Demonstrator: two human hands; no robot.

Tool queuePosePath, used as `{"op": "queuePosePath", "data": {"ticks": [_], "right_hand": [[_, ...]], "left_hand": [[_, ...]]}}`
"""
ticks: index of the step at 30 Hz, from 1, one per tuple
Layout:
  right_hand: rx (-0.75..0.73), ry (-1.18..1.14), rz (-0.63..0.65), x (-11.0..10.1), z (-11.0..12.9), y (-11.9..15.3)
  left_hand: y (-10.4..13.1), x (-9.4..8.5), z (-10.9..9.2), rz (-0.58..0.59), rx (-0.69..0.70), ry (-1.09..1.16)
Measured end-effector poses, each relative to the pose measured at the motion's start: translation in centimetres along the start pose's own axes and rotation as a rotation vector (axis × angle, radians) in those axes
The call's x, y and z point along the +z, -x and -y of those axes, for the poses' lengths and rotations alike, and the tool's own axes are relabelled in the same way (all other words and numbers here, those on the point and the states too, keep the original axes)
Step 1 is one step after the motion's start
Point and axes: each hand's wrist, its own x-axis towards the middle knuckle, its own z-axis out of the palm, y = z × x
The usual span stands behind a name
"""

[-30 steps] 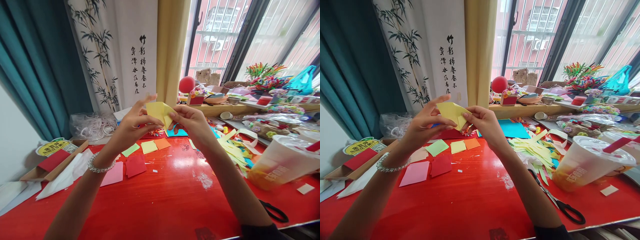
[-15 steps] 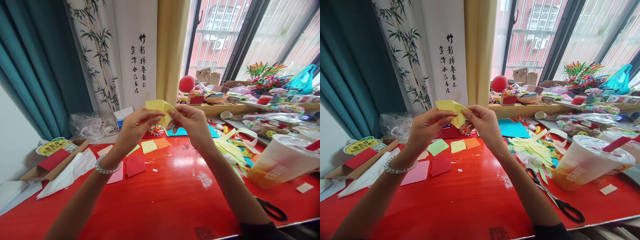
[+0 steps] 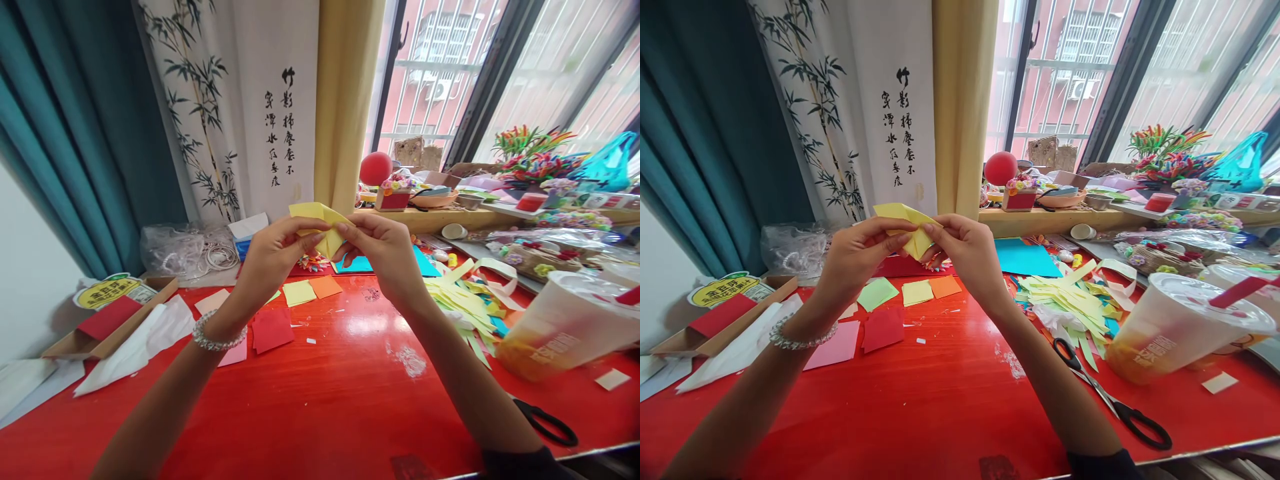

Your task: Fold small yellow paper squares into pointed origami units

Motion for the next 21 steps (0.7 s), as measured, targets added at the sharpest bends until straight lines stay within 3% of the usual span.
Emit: {"op": "queuePosePath", "data": {"ticks": [7,12,15,18,21], "right_hand": [[0.011,-0.018,0.027,-0.1,0.0,0.0],[0.165,-0.019,0.215,-0.1,0.2,0.1],[0.196,-0.003,0.252,0.0,0.2,0.1],[0.211,0.014,0.26,-0.3,0.3,0.0],[0.267,0.11,0.403,-1.0,0.6,-0.1]], "left_hand": [[0.1,0.1,0.0,-0.043,0.013,-0.046],[0.5,0.4,0.3,-0.102,0.088,-0.116],[0.6,0.5,0.5,-0.101,0.096,-0.121],[0.3,-0.2,0.2,-0.094,0.136,-0.191],[-0.1,-1.5,-0.7,-0.142,0.253,-0.293]]}}
